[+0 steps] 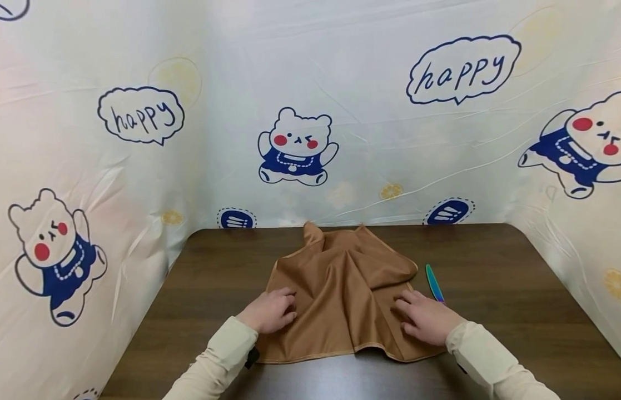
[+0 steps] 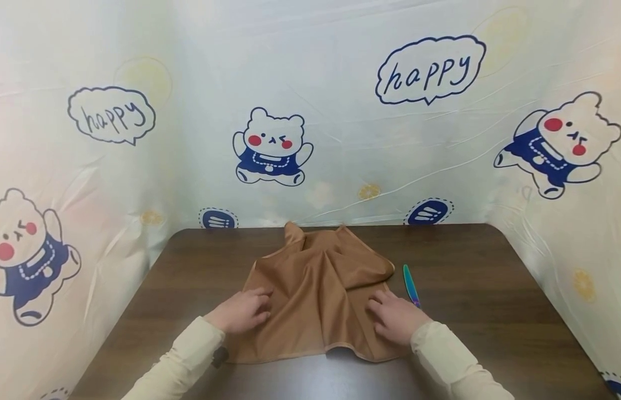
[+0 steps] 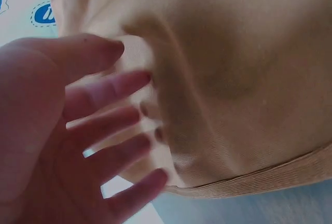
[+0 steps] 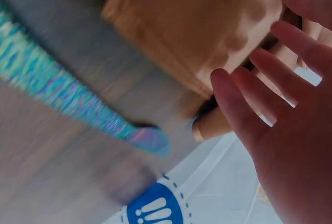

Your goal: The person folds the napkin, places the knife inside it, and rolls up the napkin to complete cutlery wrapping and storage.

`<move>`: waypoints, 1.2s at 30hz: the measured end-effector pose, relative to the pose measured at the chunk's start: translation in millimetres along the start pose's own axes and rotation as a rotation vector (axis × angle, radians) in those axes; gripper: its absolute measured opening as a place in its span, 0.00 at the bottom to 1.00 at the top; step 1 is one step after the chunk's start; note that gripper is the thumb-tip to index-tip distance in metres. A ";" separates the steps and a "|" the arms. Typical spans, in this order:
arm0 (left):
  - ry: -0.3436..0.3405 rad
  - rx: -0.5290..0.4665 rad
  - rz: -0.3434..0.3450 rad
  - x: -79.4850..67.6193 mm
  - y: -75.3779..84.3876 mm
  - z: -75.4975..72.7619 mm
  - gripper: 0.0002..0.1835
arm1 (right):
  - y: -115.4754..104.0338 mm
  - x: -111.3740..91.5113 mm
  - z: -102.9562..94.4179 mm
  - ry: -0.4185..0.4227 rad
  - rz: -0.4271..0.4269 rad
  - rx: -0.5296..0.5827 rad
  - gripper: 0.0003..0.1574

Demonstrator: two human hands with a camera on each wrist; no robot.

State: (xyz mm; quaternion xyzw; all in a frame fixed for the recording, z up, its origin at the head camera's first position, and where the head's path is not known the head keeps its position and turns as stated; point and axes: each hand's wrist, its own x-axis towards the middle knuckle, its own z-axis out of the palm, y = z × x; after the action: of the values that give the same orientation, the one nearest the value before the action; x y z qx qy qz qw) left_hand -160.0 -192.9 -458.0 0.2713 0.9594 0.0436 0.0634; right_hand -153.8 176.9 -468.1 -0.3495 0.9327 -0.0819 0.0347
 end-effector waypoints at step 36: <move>0.077 -0.097 -0.069 15.7 -10.8 0.1 0.23 | -0.8 18.1 7.5 0.095 0.057 -0.052 0.33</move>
State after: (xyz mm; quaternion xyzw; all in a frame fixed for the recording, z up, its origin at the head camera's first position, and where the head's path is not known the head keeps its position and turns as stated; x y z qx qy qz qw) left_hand -178.8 -193.8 -460.9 0.2327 0.9667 0.0980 0.0408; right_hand -166.0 163.4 -475.5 -0.3195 0.9446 -0.0733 -0.0166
